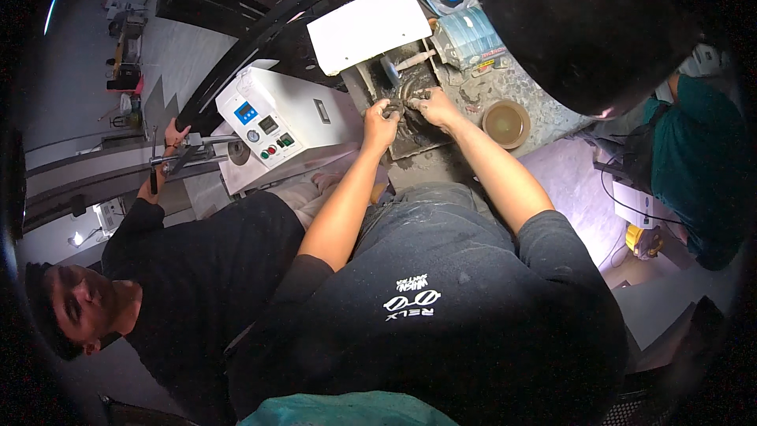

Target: The person holds a dental prosthesis against a rotating polishing wheel at a laboratory bench, moving the piece to apply the wheel to different surfaces.

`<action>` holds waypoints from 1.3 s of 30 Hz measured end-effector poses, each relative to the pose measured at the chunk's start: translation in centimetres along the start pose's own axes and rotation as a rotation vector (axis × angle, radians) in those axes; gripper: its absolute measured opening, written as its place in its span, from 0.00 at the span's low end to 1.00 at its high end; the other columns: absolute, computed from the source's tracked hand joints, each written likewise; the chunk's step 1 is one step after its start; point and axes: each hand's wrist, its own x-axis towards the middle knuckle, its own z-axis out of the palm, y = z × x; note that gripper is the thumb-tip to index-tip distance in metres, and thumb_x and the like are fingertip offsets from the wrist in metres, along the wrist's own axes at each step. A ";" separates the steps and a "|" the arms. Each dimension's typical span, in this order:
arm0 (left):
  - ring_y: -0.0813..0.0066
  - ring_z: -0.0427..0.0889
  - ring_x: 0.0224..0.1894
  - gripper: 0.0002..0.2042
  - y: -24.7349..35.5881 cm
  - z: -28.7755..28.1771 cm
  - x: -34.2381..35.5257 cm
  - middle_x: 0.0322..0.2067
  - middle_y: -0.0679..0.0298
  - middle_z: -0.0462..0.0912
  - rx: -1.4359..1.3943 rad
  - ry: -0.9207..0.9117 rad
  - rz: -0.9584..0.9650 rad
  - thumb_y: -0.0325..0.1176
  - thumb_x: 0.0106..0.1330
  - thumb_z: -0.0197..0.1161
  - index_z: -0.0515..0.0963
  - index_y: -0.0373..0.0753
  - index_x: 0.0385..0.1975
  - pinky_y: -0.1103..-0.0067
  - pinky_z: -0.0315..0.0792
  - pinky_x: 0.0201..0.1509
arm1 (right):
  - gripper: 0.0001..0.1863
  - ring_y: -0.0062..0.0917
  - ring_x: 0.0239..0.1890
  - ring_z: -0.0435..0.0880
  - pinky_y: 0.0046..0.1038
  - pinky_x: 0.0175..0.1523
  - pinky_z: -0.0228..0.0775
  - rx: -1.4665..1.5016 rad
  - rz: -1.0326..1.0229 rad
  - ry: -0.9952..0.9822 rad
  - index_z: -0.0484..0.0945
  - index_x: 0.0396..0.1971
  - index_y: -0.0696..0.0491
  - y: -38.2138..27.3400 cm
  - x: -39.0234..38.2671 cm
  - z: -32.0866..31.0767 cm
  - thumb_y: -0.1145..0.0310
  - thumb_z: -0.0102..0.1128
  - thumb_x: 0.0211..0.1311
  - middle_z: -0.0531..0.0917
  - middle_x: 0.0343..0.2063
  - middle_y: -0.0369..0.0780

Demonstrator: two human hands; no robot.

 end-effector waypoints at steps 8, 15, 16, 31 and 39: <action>0.53 0.78 0.44 0.14 -0.6 -0.1 0.5 0.38 0.44 0.79 0.034 0.038 0.076 0.21 0.52 0.56 0.75 0.28 0.40 0.72 0.70 0.48 | 0.17 0.24 0.32 0.78 0.26 0.39 0.70 0.053 0.097 -0.040 0.76 0.38 0.64 -5.4 -2.5 -0.1 0.67 0.62 0.52 0.81 0.32 0.43; 0.49 0.79 0.39 0.12 -0.5 0.0 1.3 0.33 0.44 0.79 0.019 0.043 -0.005 0.21 0.52 0.55 0.76 0.30 0.37 0.69 0.71 0.42 | 0.21 0.41 0.44 0.78 0.33 0.51 0.67 -0.406 -0.390 0.121 0.75 0.40 0.63 -6.5 -2.8 -0.6 0.64 0.56 0.48 0.79 0.39 0.53; 0.49 0.79 0.39 0.12 -1.3 0.3 1.6 0.33 0.44 0.79 0.034 0.036 -0.016 0.22 0.51 0.55 0.76 0.31 0.37 0.69 0.71 0.42 | 0.21 0.41 0.44 0.78 0.33 0.51 0.67 -0.408 -0.387 0.118 0.75 0.40 0.63 -6.0 -2.6 -0.4 0.64 0.56 0.48 0.79 0.39 0.53; 0.53 0.77 0.44 0.12 -1.4 2.7 4.7 0.38 0.44 0.78 -0.129 0.203 -0.224 0.25 0.50 0.55 0.76 0.26 0.34 0.71 0.68 0.51 | 0.07 0.22 0.25 0.77 0.25 0.32 0.69 0.235 0.135 0.166 0.80 0.29 0.60 -4.2 1.7 1.9 0.75 0.62 0.48 0.82 0.26 0.39; 0.65 0.76 0.44 0.15 -8.2 4.0 4.7 0.37 0.54 0.78 -0.432 0.174 -0.299 0.19 0.48 0.51 0.76 0.26 0.38 0.78 0.66 0.50 | 0.08 0.20 0.27 0.77 0.23 0.33 0.68 0.235 0.044 0.112 0.81 0.30 0.61 -4.6 0.8 2.9 0.74 0.63 0.50 0.82 0.27 0.39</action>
